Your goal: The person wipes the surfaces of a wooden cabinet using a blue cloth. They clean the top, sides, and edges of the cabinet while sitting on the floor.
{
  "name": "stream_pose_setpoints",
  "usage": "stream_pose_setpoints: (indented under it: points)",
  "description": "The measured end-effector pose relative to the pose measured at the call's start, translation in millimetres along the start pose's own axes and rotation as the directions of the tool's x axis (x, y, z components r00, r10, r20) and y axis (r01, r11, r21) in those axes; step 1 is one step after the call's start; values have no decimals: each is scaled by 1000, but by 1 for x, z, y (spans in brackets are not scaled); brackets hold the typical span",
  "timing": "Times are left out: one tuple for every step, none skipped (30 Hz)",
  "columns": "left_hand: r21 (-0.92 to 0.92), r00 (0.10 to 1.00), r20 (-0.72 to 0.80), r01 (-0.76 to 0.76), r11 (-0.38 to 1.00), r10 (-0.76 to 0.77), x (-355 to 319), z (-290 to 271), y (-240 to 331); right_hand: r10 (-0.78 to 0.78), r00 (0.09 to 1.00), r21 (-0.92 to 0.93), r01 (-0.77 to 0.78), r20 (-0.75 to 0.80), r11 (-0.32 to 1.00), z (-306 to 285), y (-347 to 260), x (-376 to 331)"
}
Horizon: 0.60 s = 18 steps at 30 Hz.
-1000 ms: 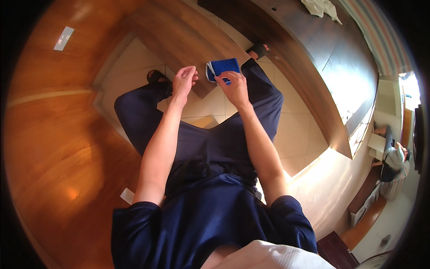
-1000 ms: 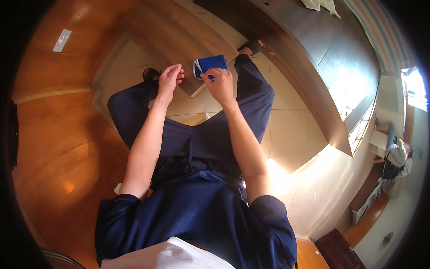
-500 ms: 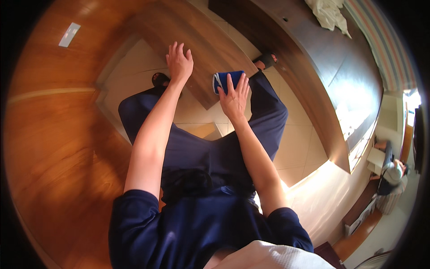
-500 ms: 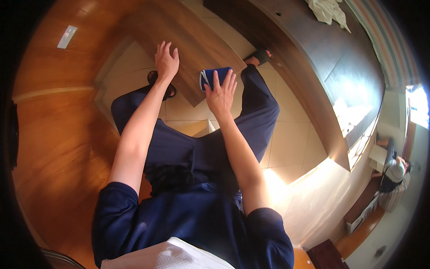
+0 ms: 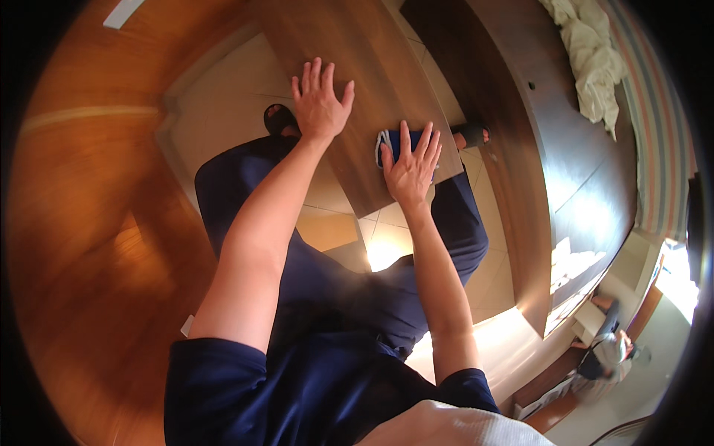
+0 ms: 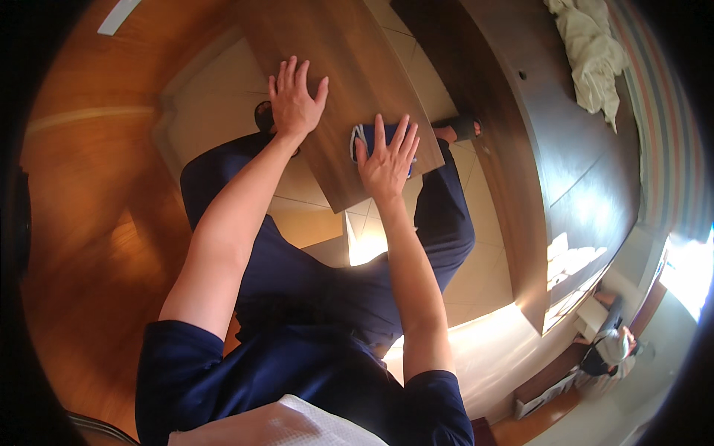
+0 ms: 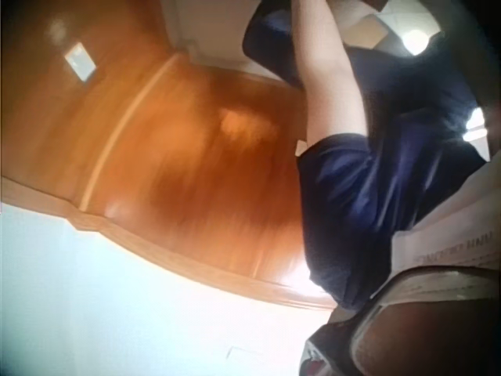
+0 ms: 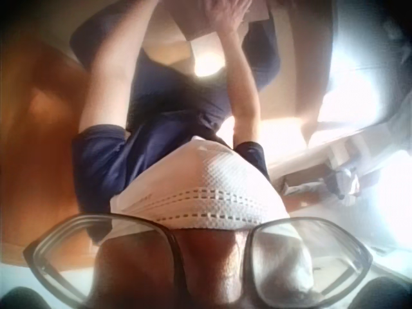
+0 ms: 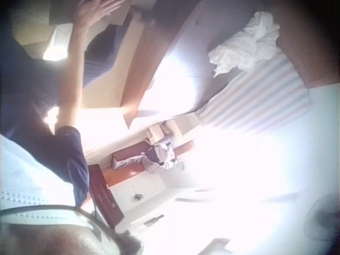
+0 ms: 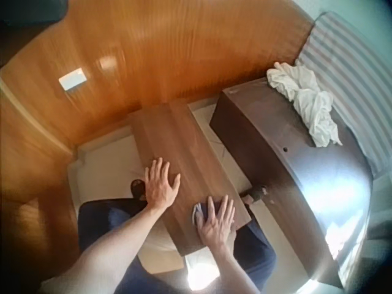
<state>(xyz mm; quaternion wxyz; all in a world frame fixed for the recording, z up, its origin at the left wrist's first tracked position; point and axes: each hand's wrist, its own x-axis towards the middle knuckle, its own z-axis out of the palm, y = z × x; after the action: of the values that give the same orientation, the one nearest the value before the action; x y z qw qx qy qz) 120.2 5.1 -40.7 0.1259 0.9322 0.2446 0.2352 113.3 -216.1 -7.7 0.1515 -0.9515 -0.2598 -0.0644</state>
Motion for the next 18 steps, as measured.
stream_pose_setpoints:
  points:
    - [-4, 1000, 9, 9, 1000, -9, 2, -1, 0, -24, 1000, 9, 24, -5, 1000, 4, -2, 15]
    - [-11, 1000, 13, 16, 1000, -15, 4, -2, 0, -51, 999, 7, 51, -10, 999, 8, -3, 31]
    - [-20, 999, 23, 29, 999, -28, 4, -4, 1, -78, 997, 5, 78, -15, 997, 13, -4, 48]
    - [-20, 999, 34, 36, 999, -35, 3, -5, 2, -103, 995, 5, 103, -19, 995, 19, -4, 63]
    - [-29, 999, 29, 36, 999, -35, 3, -6, 3, -132, 990, -4, 132, -43, 991, 27, -4, 80]
    - [-37, 999, 25, 36, 999, -35, 4, -7, 4, -155, 986, -8, 155, -58, 988, 34, -3, 98]
    - [-34, 999, 33, 44, 998, -43, 3, -9, 4, -175, 982, -5, 176, -74, 984, 40, -5, 115]
    - [-35, 998, 41, 47, 998, -45, 3, -9, 4, -190, 977, -6, 191, -92, 982, 48, -7, 132]
    - [-37, 998, 51, 48, 998, -46, 3, -10, 4, -195, 976, -16, 194, -99, 981, 55, -9, 149]
    - [-34, 997, 60, 56, 998, -54, 3, -9, 3, -197, 975, -24, 196, -106, 980, 63, -11, 165]
    - [-37, 996, 68, 62, 997, -59, 3, -9, 3, -199, 973, -38, 196, -116, 980, 70, -14, 180]
    - [-42, 995, 76, 66, 997, -63, 3, -9, 4, -190, 975, -43, 186, -119, 982, 76, -18, 193]
    - [-23, 992, 96, 79, 997, -76, 2, -8, 4, -182, 976, -49, 178, -121, 983, 83, -21, 205]
    - [-16, 991, 102, 83, 996, -81, 3, -9, 4, -175, 977, -60, 169, -125, 984, 86, -22, 214]
    - [-11, 991, 108, 84, 996, -82, 3, -9, 5, -153, 981, -60, 147, -115, 987, 90, -24, 220]
    - [-9, 990, 113, 88, 996, -87, 3, -10, 7, -160, 980, -51, 155, -119, 987, 91, -24, 221]
    - [-8, 991, 103, 82, 997, -81, 2, -8, 7, -164, 979, -46, 160, -124, 986, 91, -23, 221]
    - [-11, 993, 94, 73, 997, -72, 3, -6, 7, -166, 978, -43, 162, -129, 986, 89, -20, 217]
